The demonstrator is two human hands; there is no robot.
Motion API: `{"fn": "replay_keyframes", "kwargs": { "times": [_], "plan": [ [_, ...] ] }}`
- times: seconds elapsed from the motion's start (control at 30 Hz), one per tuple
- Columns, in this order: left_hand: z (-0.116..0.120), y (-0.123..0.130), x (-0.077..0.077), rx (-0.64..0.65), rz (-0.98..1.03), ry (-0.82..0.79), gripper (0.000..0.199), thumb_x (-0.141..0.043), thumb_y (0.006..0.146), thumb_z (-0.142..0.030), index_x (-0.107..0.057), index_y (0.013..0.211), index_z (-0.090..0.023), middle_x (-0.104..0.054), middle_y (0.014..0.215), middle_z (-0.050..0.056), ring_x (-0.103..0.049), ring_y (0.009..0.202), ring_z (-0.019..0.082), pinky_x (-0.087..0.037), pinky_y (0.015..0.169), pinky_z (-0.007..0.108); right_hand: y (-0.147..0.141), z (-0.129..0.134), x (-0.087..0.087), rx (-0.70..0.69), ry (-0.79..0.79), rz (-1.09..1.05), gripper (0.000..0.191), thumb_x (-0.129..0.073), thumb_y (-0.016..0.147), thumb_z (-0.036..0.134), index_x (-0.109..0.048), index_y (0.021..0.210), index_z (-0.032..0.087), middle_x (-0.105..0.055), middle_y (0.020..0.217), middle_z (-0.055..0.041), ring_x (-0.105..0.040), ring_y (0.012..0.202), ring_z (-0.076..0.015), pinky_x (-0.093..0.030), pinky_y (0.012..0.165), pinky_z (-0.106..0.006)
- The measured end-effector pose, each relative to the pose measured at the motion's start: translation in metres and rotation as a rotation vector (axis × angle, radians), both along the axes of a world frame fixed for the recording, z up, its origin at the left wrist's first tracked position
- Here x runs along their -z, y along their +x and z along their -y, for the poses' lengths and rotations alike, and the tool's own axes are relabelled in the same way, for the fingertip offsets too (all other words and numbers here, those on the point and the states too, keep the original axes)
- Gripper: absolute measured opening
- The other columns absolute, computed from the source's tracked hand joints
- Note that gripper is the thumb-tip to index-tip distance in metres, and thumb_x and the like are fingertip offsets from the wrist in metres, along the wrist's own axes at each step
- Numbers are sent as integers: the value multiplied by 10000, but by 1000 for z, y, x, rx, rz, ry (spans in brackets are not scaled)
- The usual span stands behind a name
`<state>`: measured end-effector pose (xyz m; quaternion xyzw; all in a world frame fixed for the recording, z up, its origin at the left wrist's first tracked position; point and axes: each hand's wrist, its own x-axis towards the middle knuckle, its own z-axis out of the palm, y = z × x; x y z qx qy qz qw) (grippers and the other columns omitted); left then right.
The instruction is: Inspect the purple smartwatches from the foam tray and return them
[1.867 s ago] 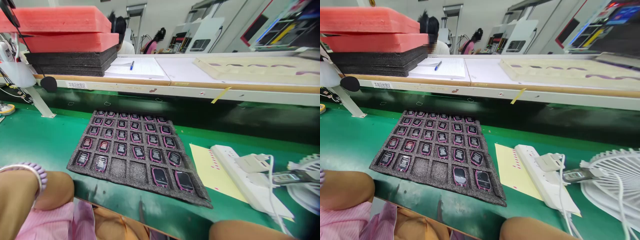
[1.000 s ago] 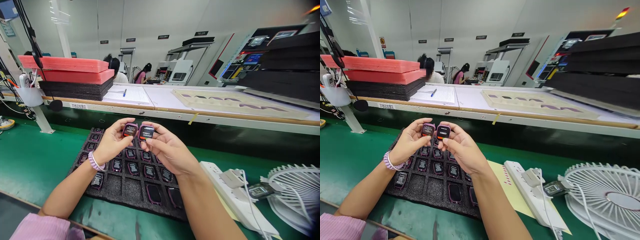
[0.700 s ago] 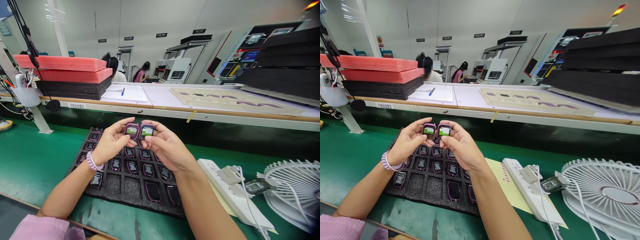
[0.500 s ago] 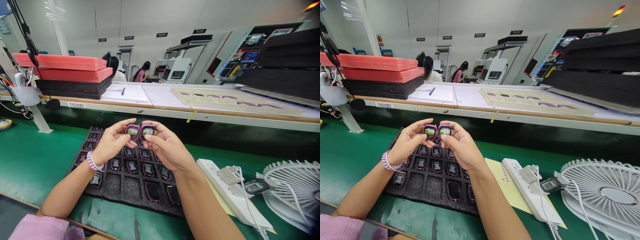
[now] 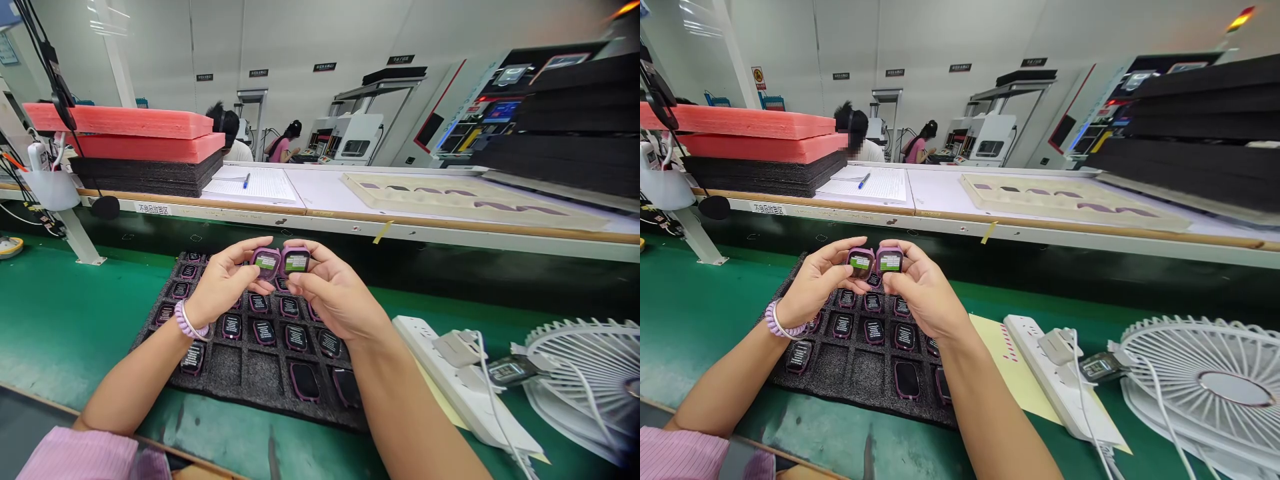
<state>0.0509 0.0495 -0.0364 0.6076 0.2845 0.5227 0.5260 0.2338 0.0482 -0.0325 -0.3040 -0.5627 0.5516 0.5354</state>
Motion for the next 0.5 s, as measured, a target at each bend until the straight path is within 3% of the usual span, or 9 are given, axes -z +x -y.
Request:
{"fn": "replay_keyframes", "kwargs": {
  "times": [0.5],
  "plan": [
    [-3, -1, -1, 30, 47, -82, 585, -581, 750, -137, -582, 1332, -195, -668, 1030, 41, -736, 694, 139, -636, 685, 229, 3, -4, 3, -58, -57, -55, 532, -760, 650, 166, -602, 1156, 207, -654, 836, 8, -565, 622, -103, -466, 596, -234]
  ]
}}
